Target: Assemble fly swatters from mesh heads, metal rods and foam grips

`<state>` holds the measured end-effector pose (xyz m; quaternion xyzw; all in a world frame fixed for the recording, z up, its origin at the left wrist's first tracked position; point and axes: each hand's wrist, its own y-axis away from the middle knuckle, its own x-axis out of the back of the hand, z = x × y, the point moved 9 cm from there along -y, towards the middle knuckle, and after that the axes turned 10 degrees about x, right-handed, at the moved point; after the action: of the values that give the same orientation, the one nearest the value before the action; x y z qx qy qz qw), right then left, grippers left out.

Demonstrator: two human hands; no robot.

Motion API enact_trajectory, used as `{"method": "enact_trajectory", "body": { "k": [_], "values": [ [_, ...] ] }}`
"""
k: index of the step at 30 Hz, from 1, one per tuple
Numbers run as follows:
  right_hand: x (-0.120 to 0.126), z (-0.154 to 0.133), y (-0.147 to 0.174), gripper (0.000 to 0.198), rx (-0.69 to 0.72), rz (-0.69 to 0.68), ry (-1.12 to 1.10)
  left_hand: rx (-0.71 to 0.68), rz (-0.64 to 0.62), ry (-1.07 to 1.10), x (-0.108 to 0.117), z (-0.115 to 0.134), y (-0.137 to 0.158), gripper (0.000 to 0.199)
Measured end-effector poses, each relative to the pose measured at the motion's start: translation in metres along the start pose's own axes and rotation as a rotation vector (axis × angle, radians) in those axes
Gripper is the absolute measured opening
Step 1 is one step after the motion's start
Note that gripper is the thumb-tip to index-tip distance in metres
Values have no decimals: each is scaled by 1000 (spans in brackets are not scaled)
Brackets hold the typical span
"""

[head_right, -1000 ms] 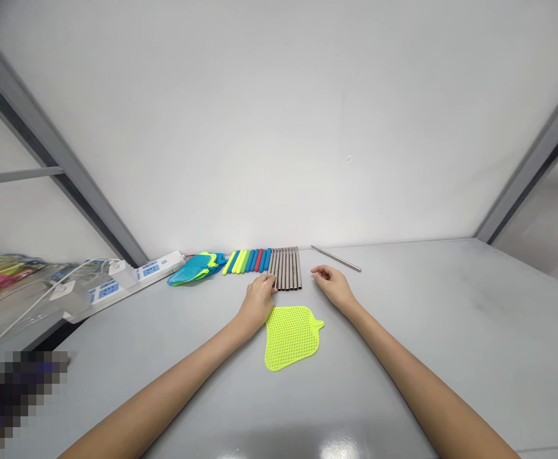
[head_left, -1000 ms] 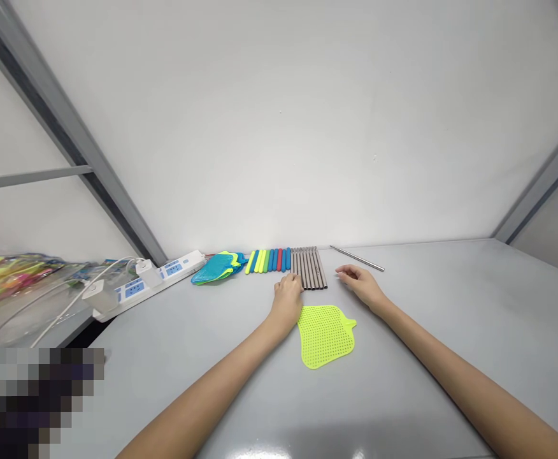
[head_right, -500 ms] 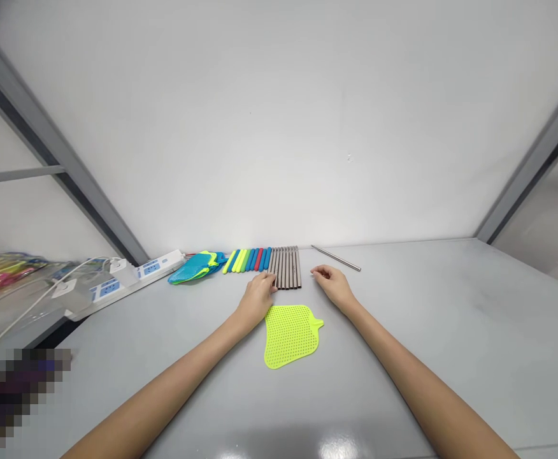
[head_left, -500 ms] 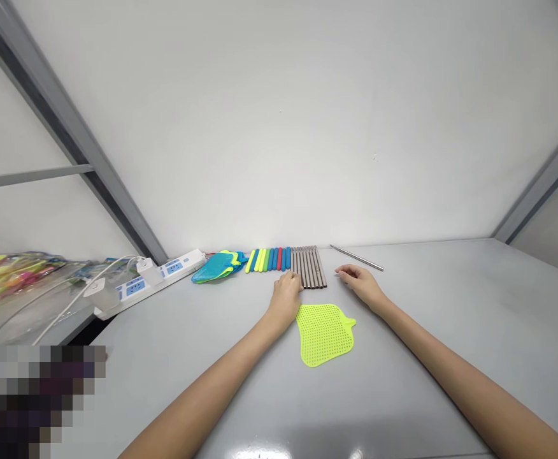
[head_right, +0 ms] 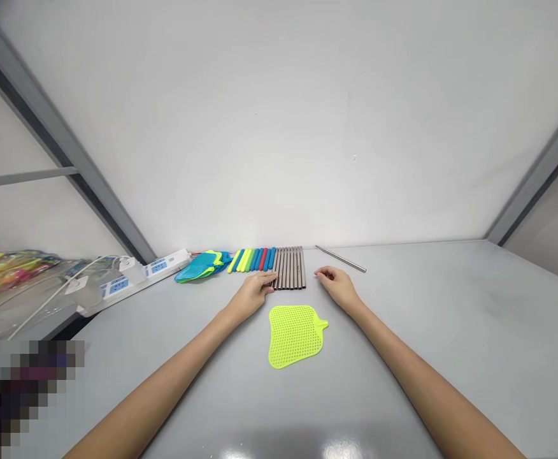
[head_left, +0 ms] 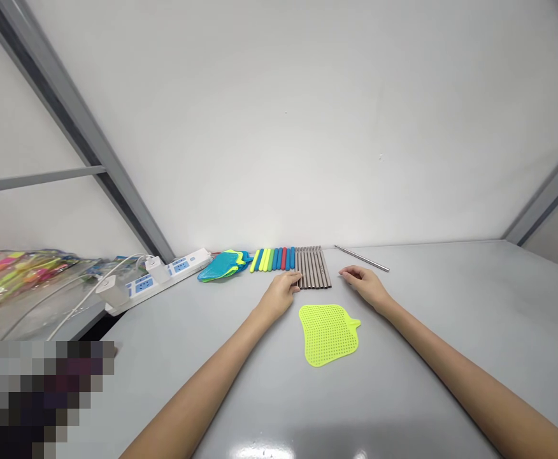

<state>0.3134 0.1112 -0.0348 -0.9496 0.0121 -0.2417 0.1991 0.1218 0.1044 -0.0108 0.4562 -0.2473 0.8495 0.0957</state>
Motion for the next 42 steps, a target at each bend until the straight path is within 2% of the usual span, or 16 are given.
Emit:
{"method": "enact_trajectory", "body": {
  "k": [4,8,13,20,31,42],
  "values": [
    [-5,-6,0,28,22,-53,27,23,43,-6,0,-2,0,39],
    [-12,-12,0,34,49,-135,145,43,59,-14,1,-3,0,42],
    [-16,-15,1,46,66,-166,298,44,57,-13,0,0,0,42],
    [-22,-15,-3,48,61,-174,458,24,32,-7,0,2,2,37],
    [-21,-22,-3,44,81,-122,418,58,12,7,2,4,8,31],
    [-24,-23,-7,49,136,-186,461,132,74,-1,4,3,8,37]
  ]
}}
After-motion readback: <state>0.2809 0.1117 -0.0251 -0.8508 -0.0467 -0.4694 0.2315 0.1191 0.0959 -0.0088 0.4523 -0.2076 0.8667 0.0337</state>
